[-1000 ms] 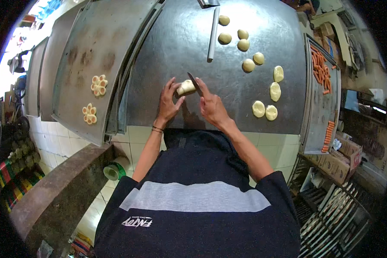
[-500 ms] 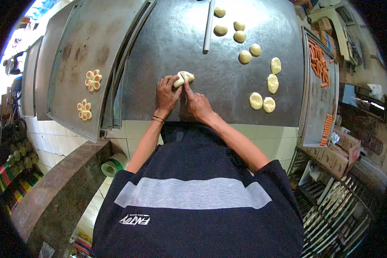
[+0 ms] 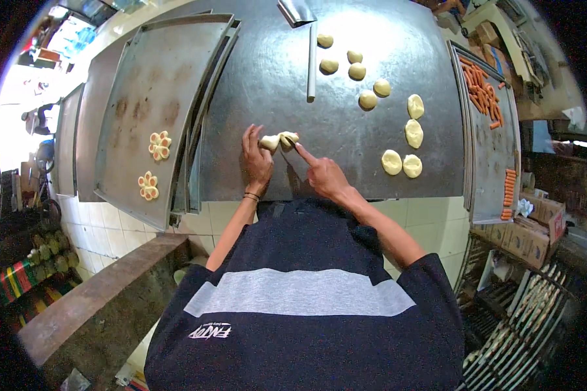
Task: Shaping and cutting bread dough into decorative flower shapes on a metal workbench.
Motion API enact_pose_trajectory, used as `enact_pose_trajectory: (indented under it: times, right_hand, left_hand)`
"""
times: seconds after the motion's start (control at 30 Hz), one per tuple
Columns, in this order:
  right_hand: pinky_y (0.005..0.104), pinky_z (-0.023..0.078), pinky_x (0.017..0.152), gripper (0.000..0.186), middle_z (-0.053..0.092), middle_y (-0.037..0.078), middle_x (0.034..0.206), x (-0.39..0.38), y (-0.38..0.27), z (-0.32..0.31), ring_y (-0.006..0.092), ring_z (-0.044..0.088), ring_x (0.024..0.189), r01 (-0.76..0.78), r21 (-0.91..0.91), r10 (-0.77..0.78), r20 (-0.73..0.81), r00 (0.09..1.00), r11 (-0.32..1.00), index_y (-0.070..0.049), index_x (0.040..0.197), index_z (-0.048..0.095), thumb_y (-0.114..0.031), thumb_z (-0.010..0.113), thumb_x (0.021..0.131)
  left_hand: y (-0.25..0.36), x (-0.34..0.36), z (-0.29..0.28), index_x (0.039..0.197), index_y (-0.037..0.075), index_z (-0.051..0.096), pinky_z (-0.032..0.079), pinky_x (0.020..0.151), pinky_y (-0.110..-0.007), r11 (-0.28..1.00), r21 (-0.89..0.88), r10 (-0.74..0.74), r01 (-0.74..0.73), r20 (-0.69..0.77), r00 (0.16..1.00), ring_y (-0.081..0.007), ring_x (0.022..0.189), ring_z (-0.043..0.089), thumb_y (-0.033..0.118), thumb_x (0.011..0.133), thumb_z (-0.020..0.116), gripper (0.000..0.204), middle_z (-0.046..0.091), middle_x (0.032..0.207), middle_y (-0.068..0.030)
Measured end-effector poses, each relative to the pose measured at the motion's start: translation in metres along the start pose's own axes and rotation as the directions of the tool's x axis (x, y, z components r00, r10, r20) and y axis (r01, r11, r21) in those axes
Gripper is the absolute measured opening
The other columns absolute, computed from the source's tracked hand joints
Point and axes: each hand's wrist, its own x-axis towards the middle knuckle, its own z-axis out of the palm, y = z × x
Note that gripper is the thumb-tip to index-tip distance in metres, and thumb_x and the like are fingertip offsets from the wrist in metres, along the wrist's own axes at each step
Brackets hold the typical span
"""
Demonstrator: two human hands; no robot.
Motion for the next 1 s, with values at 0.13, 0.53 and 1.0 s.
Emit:
enact_pose_trajectory:
  times: [0.13, 0.53, 1.0]
  right_hand:
    - [0.0607, 0.055, 0.076, 0.084, 0.070, 0.031, 0.084, 0.022, 0.007, 0.008, 0.0505, 0.069, 0.078, 0.073, -0.050, -0.074, -0.018, 0.997, 0.996, -0.020, 0.165, 0.032, -0.002, 0.058, 0.087]
    - [0.0605, 0.054, 0.075, 0.079, 0.071, 0.030, 0.090, -0.015, 0.039, 0.023, 0.0489, 0.070, 0.078, 0.046, -0.165, -0.037, 0.058, 0.998, 0.985, -0.024, 0.167, 0.027, -0.008, 0.054, 0.094]
    - [0.0581, 0.058, 0.072, 0.083, 0.073, 0.026, 0.086, 0.024, 0.011, -0.008, 0.0464, 0.072, 0.076, -0.019, -0.290, 0.028, 0.027, 0.999, 0.957, -0.038, 0.166, 0.029, -0.009, 0.057, 0.092]
  left_hand:
    - [-0.003, 0.003, 0.009, 0.113, 0.006, 0.068, 0.040, 0.114, -0.050, 0.996, 0.036, 0.072, -0.077, 0.141, 0.987, -0.0406, 0.138, 0.047, 0.006, 0.085, 0.069, 0.028, 0.050, 0.149, -0.0162]
    - [-0.023, 0.001, 0.024, 0.107, 0.008, 0.067, 0.037, 0.113, -0.052, 0.974, 0.089, 0.189, -0.210, 0.202, 0.961, -0.0336, 0.134, 0.050, 0.017, 0.086, 0.072, 0.025, 0.057, 0.140, -0.0111]
    - [-0.003, 0.001, 0.028, 0.100, 0.012, 0.071, 0.036, 0.110, -0.048, 0.989, 0.101, 0.092, -0.113, 0.189, 0.978, -0.0322, 0.131, 0.049, 0.024, 0.080, 0.082, 0.026, 0.056, 0.136, -0.0091]
